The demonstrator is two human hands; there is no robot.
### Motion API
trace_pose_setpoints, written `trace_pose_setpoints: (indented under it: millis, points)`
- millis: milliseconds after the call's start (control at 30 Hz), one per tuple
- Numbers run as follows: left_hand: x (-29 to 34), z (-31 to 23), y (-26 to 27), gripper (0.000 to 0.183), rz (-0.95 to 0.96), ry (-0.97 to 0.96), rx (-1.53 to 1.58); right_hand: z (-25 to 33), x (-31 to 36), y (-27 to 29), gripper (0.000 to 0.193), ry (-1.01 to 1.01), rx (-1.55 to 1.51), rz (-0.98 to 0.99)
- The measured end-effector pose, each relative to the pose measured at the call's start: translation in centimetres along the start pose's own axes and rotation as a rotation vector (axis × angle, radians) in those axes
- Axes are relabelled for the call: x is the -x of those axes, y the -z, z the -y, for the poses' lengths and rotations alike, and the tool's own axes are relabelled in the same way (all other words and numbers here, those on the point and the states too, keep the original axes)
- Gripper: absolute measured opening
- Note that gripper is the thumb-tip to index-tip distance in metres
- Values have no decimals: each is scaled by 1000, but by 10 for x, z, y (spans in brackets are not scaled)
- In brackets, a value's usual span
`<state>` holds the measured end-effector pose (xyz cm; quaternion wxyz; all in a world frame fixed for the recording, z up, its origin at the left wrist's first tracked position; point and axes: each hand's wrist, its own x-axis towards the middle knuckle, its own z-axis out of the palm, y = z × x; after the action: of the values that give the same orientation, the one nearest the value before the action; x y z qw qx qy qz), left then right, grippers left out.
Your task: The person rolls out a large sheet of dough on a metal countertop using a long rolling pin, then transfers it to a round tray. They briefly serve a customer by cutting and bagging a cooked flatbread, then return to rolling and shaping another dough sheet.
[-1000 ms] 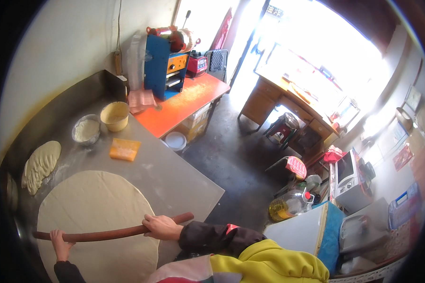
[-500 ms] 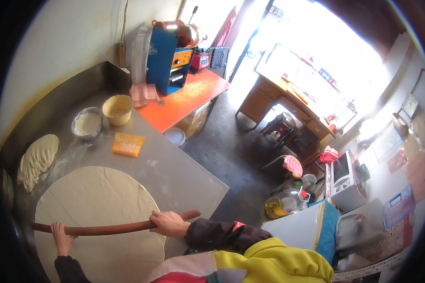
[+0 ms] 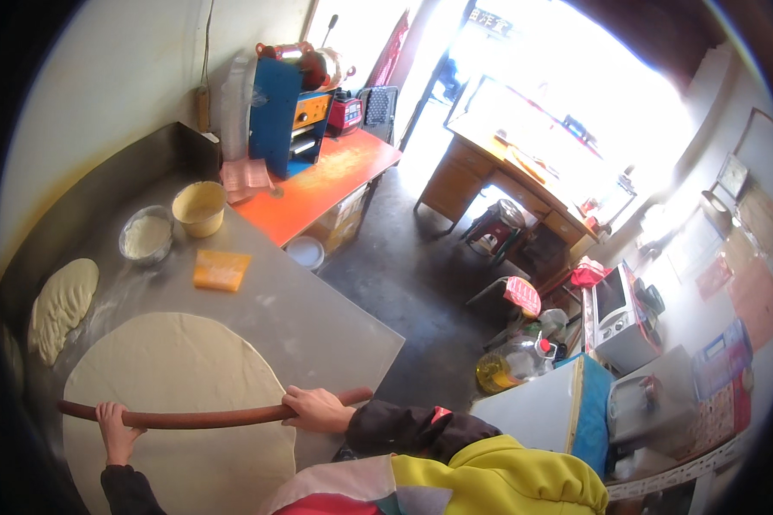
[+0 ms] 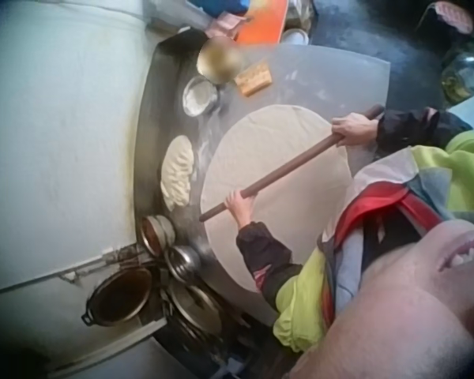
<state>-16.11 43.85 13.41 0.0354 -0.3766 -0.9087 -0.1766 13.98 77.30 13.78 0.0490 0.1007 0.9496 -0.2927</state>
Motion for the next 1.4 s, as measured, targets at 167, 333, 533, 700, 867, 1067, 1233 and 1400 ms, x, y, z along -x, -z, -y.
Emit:
trace_pose_setpoints:
  millis: [167,333,533,700,867,1067,1233,1400]
  points:
    - [-2,4,-8,50,-10,-36,-16,-6,4,-4,35,-10,-2,-7]
    - [-1,4,-12,51,-25,-49,-14,-6,5,-2,36,-19,-4,6]
    - [5,2,-8,51,-21,-18,-7,-5,4,-4,35,1,-13,3]
    - [10,-9,-1,48,-7,2,-37,-5,7,-7,34,9,-16,10]
    - [11,-13,-4,49,-5,8,-36,-7,10,-5,34,12,-23,11]
    - [18,15,-18,47,-58,-34,-70,2,3,0,32,-17,-30,53]
    - [20,36,-9,45,-57,-14,-152,3,-23,-24,26,17,-9,84]
    - [19,29,-29,58,-9,-2,-138,19,-39,-47,26,185,108,-174]
